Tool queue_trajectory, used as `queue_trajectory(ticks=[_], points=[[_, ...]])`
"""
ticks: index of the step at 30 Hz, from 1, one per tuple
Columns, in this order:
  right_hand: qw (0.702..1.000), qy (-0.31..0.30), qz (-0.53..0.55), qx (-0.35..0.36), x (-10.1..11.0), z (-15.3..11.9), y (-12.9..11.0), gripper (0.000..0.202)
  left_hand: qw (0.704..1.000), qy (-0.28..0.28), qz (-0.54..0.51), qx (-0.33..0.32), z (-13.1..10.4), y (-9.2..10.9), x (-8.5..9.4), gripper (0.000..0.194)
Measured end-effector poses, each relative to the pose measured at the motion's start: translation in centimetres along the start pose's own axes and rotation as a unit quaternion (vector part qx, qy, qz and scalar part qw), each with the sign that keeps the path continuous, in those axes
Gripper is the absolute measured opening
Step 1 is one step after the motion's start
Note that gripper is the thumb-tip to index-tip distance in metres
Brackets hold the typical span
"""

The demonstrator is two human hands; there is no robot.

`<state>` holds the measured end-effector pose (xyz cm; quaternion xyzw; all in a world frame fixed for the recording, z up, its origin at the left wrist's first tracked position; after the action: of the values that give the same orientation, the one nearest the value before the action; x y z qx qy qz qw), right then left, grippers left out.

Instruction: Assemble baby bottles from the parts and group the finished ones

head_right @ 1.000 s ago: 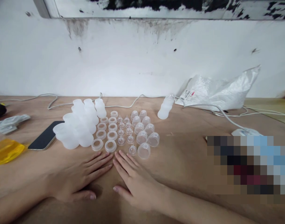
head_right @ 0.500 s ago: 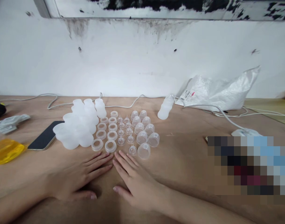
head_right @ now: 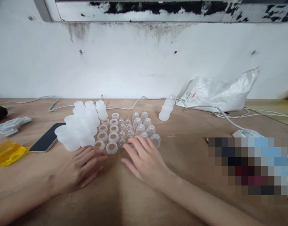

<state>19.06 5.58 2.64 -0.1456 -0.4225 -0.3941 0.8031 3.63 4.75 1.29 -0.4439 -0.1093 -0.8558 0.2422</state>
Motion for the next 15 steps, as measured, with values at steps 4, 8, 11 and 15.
queue_trajectory(ticks=[4, 8, 11, 15], points=[[0.996, -0.064, -0.058, -0.023, -0.5, 1.4, 1.5, 0.032, 0.994, 0.013, 0.087, 0.057, 1.0, -1.5, -1.1, 0.021], [0.992, -0.105, -0.068, -0.015, -2.0, 1.0, 1.4, 0.023, 0.990, 0.011, 0.122, 0.075, 1.1, -2.0, -3.1, 0.020], [0.993, -0.099, -0.060, 0.002, -2.6, 0.6, 1.1, 0.008, 0.990, -0.001, 0.121, 0.072, 0.8, -1.7, -4.1, 0.017], [0.995, -0.099, 0.002, 0.020, -3.0, 0.2, 0.6, 0.018, 0.992, 0.009, 0.105, 0.065, 0.5, -1.1, -4.1, 0.014]])
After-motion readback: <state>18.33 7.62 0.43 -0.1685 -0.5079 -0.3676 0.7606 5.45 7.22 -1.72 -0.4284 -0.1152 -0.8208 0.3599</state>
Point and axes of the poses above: each hand's wrist, its own z-axis towards the middle knuckle, its own x-axis out of the back of the hand, y = z × x, the point moved 6 cm from there along z, towards the middle knuckle, and after that the axes turned 11 degrees about y, right-handed, at the moved point
